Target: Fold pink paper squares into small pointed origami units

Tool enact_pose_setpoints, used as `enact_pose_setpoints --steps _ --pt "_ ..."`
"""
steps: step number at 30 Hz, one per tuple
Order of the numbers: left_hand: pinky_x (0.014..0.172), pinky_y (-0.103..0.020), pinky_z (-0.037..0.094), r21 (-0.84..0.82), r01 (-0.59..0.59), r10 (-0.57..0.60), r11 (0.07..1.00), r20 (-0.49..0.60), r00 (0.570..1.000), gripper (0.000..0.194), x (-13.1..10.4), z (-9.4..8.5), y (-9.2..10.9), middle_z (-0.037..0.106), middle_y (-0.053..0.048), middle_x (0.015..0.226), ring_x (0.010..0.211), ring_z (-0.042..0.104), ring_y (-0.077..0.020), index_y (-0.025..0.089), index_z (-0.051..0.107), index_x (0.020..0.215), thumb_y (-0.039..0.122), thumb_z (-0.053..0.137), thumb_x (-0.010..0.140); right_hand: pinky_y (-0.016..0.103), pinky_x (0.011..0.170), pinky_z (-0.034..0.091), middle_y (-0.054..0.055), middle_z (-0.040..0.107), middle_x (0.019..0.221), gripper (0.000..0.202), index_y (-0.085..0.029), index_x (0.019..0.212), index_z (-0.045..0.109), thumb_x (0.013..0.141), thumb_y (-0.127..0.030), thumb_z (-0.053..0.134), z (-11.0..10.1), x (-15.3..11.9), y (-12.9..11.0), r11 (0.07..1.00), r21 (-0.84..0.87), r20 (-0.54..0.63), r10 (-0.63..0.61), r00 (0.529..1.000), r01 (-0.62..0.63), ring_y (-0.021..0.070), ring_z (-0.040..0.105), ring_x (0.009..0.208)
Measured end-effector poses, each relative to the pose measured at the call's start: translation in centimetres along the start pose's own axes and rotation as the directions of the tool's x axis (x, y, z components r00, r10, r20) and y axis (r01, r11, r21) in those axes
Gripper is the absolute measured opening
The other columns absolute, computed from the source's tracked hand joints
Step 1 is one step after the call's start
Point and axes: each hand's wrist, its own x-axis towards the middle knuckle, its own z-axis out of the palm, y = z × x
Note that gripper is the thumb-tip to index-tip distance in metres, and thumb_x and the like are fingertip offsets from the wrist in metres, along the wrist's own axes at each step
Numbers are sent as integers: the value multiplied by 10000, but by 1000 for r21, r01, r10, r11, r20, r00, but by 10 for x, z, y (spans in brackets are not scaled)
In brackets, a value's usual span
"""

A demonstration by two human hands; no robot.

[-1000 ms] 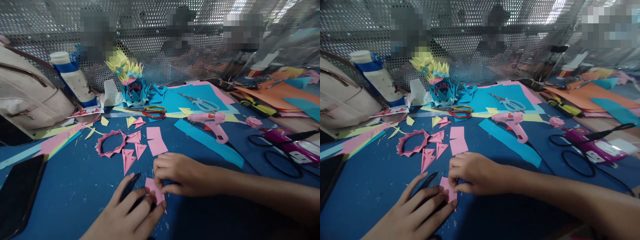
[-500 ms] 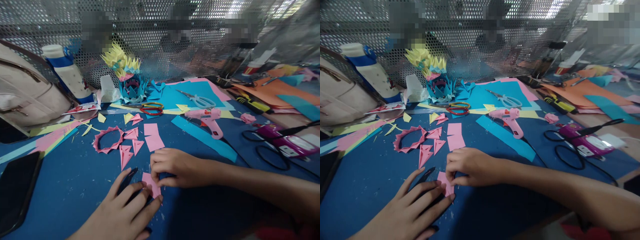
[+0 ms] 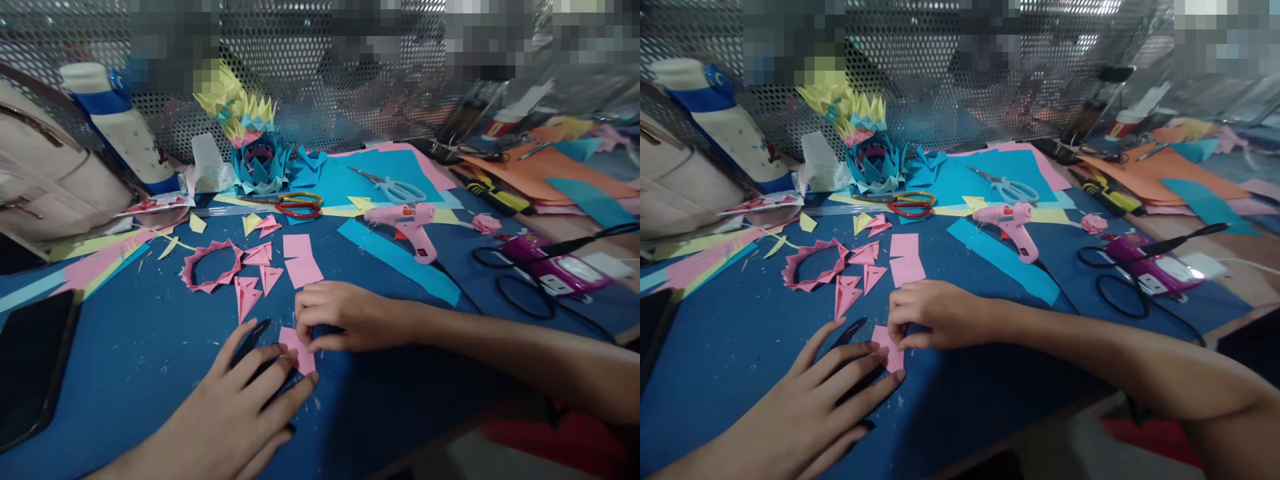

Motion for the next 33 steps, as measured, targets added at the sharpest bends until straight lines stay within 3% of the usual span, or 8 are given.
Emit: enact_pose_setpoints --steps 6,21,27,33 --pt "1238 -457 -49 -19 7 -7 1000 0 1000 418 0 -2 0 659 4 1183 1164 523 -201 272 599 1325 451 628 948 267 800 405 32 617 922 30 -156 928 668 914 -183 673 -1 0 -1 1000 16 -2 1 1000 -1 152 546 897" --pt "1226 -497 -17 -8 1 -1 1000 6 1000 482 -4 1 -1 626 -17 1244 1179 531 -212 371 529 1409 463 630 947 264 809 403 30 612 927 47 -155 927 672 922 -202 670 -1 -1 -1 1000 16 6 -2 1000 2 152 551 906" --pt "1235 -476 -87 -21 4 -3 1000 49 999 539 -3 -2 -1 635 -17 1262 1201 518 -208 240 500 1450 494 569 980 261 794 398 31 612 923 43 -161 931 674 926 -201 662 1 -1 1 1000 13 3 0 1000 0 152 550 898" --pt "1238 -489 -83 -38 11 -9 999 45 999 510 -4 -2 -1 637 -15 1268 1200 515 -217 228 532 1421 482 571 981 266 792 385 40 612 937 67 -161 944 673 941 -223 646 1 0 0 1000 3 5 6 1000 -6 160 541 897"
